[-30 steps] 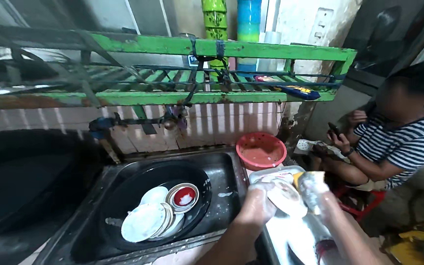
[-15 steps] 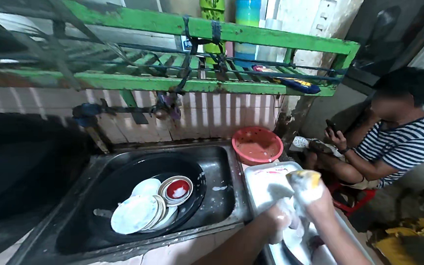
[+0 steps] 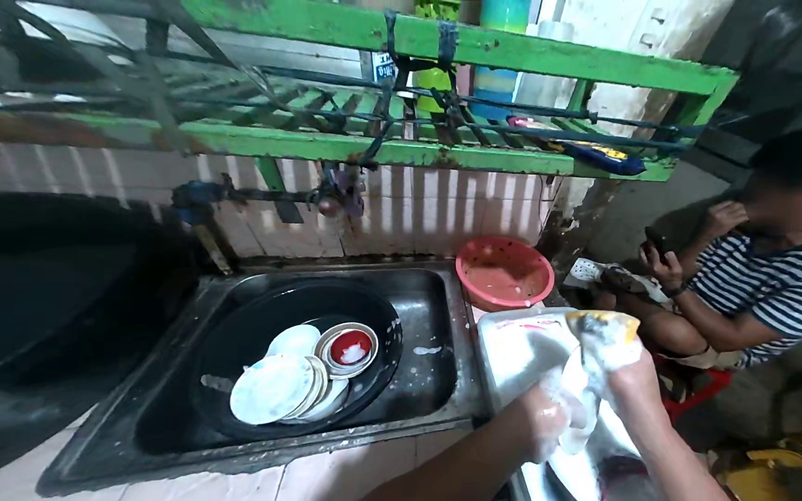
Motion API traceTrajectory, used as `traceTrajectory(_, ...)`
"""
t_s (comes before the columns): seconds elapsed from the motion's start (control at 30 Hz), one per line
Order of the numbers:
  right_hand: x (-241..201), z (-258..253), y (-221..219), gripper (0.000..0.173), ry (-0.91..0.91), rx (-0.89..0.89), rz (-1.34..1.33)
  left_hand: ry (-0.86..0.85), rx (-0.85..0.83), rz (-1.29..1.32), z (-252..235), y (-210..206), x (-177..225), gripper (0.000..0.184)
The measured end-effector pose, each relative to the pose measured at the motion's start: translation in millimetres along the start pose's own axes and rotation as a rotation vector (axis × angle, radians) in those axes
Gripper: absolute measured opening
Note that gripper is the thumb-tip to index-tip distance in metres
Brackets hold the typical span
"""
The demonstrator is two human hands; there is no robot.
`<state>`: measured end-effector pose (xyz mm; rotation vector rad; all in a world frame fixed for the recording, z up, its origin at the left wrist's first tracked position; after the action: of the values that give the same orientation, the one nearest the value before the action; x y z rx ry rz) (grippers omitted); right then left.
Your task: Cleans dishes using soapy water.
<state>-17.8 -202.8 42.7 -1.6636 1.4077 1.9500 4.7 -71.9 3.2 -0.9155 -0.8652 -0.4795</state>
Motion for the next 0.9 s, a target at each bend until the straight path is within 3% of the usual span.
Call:
traceTrajectory(0.1,25,-1,0,0.036,-0.075,0.080,-0.159,-0.202,0.103,0.307,-6,-2,12,0.024)
traceTrajectory(0.17,12,31,-16,0.042,0.005,0.098,-0.308,-0.322,0.246,0.252,-10,7,16,0.034)
traceTrajectory(0.27,12,49,-26,0.038,0.075,0.085,-0.387,-0.469,0.340,-0.108,-3,4,20,0.044)
traceTrajectory(0.33,16,43,-20,0.033,-0.067,-0.018,-0.328,-0.675,0.339,-0.380,4,-12,13,0.038)
traceTrajectory(0.4,20,43,-18,0.031,-0.215,-0.079,-0.460,-0.905,0.290,-0.674,9,-28,2,0.035)
traceTrajectory(0.43,35,46,-22,0.030,-0.237,-0.098,-0.557,-0.938,0.252,-0.875,8,-32,-3,0.036)
traceTrajectory(0.5,53,52,-44,0.033,-0.347,-0.221,-0.746,-0.923,0.209,-1.137,-3,-23,0,0.046)
traceTrajectory(0.53,55,49,-56,0.034,-0.405,-0.255,-0.782,-0.885,0.189,-1.112,-9,-12,8,0.046)
traceTrajectory(0.63,47,35,-66,0.027,-0.433,-0.314,-0.636,-0.654,0.193,-0.696,-25,47,34,0.033)
traceTrajectory(0.7,59,20,-54,0.023,-0.391,-0.275,-0.317,-0.544,0.406,-0.871,-12,110,50,0.040)
traceTrajectory(0.8,93,-9,-24,0.044,-0.161,-0.236,0.236,-0.514,0.797,-1.280,25,216,70,0.039)
traceTrajectory(0.9,102,2,-27,0.050,-0.098,-0.393,0.585,-0.116,1.074,-1.263,53,316,61,0.043)
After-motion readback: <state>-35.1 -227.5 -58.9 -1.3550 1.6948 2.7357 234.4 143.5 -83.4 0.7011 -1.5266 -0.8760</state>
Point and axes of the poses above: each hand's wrist, its own z-axis away from the middle knuckle, its own y-axis out of the back of the hand, x = y × z, the point moved 9 cm from there along -z, towards the middle knuckle, and after that the axes turned 3 degrees about -y, right-handed, at the moved point
